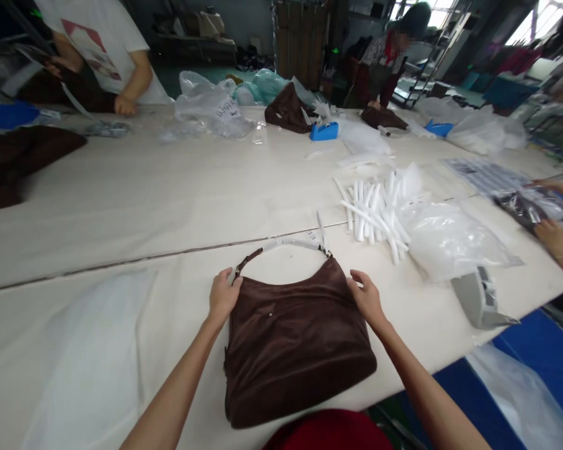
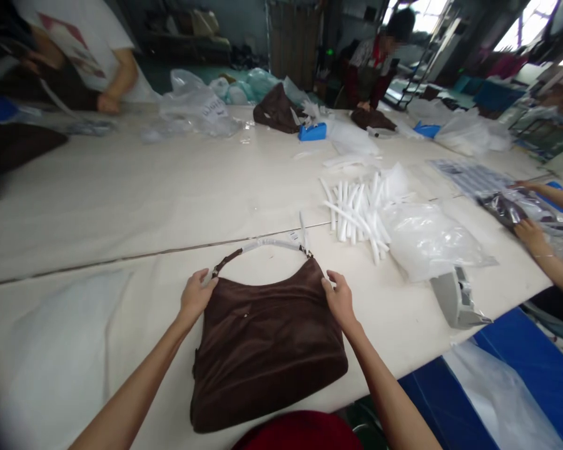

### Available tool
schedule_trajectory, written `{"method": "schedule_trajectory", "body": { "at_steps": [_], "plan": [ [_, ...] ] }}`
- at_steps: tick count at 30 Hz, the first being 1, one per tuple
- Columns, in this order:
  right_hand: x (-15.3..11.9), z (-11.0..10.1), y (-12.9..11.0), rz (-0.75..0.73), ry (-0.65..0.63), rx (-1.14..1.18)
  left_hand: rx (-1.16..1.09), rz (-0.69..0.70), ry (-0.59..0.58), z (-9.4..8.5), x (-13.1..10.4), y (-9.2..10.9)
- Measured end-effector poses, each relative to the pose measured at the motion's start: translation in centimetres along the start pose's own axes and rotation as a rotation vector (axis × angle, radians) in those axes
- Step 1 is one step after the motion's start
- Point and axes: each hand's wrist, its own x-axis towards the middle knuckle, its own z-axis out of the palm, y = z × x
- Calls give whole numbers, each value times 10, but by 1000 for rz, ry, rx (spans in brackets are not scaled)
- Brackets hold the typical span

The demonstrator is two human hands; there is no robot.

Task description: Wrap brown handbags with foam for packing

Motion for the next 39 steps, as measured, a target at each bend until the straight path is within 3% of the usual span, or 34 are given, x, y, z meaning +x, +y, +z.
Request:
{"method": "schedule_trajectory", "body": {
  "at_steps": [8, 14, 19, 21, 24, 26, 29, 32, 36, 39],
  "plan": [
    [98, 67, -33, -2, -92, -340, 214, 68, -24, 20, 25, 21],
    [131, 101, -40, -8, -111, -498, 435, 162, -49, 27, 39, 32],
    [117, 106, -37, -144, -122, -578, 488, 173, -131, 30, 52, 41],
    [100, 106, -31, -323, -225, -628, 481, 184, -151, 31, 58, 40],
    [69, 107, -16, -707, -415, -734, 471, 191, -162, 33, 65, 34],
    [55, 105, -7, -833, -422, -725, 449, 195, -139, 34, 69, 29],
    [53, 94, 2, -754, -282, -574, 392, 304, 5, 37, 74, 31],
    [72, 81, 6, -485, -79, -419, 316, 532, 86, 48, 76, 54],
    [103, 77, 10, -171, 2, -358, 302, 819, -75, 86, 75, 109],
    [113, 83, 15, -119, -20, -370, 430, 925, -247, 122, 78, 149]
  ]
}}
